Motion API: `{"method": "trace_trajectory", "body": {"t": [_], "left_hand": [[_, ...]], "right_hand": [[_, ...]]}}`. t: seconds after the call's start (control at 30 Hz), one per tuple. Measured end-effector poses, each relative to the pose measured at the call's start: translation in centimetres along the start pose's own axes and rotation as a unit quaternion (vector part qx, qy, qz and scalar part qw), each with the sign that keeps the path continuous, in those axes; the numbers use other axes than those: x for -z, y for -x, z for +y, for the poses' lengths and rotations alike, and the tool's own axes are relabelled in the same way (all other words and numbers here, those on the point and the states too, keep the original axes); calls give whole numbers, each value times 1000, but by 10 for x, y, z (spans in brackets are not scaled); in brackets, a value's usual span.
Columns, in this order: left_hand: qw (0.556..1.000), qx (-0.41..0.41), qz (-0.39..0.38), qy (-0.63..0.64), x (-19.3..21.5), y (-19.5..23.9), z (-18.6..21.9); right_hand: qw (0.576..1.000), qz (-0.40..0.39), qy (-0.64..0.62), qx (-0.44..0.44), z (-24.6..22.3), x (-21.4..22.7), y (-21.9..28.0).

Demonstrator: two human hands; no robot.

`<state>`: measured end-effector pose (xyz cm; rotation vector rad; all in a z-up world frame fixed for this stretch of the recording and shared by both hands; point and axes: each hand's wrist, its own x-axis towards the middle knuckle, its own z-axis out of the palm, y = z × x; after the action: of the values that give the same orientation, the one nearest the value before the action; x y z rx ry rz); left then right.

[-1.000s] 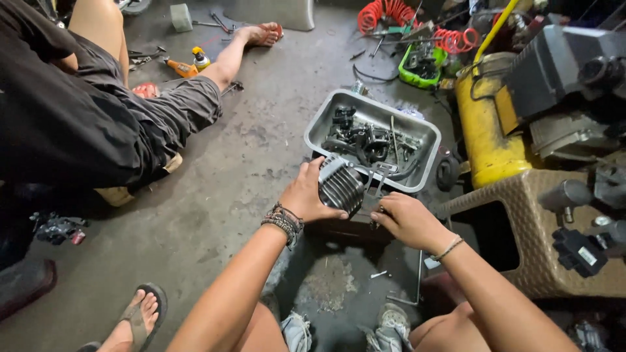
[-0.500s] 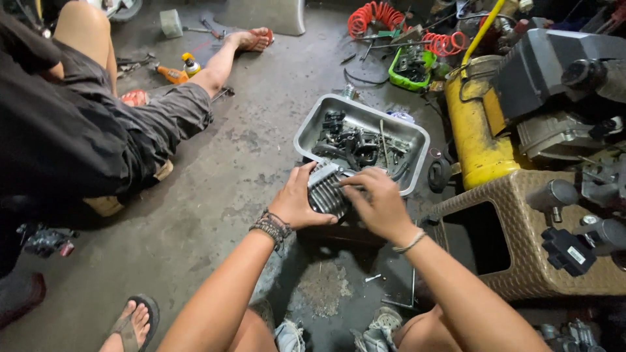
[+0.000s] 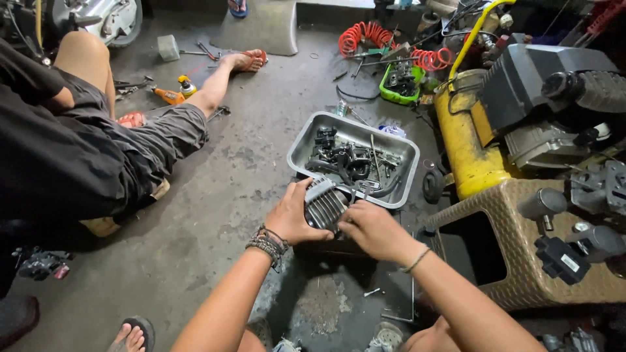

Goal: Inspecting and assembling motorcycle engine components, specifically focusing on the cylinder block and piston assembly.

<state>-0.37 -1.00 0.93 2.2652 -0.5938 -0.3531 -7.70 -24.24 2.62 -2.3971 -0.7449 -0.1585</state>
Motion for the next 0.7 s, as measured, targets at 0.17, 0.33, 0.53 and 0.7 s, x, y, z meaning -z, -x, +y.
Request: {"method": "trace_trajectory", "body": {"t": [0.17,0.33,0.53,0.7], "left_hand": [[1000,14,0,21,3,-1,-3],[1000,-6,4,28,-8,2,-13],[1000,-10,19,2,-6,-9,-17],[999,-14,22,24,-4,-3,-15]], "right_hand": [[994,41,-35,-99,2,31,7],[992,119,4,-33,-13,4,-16],[986,156,34,58,-2,-24,-37],[994,86,28,67,1,-22,-19]]}}
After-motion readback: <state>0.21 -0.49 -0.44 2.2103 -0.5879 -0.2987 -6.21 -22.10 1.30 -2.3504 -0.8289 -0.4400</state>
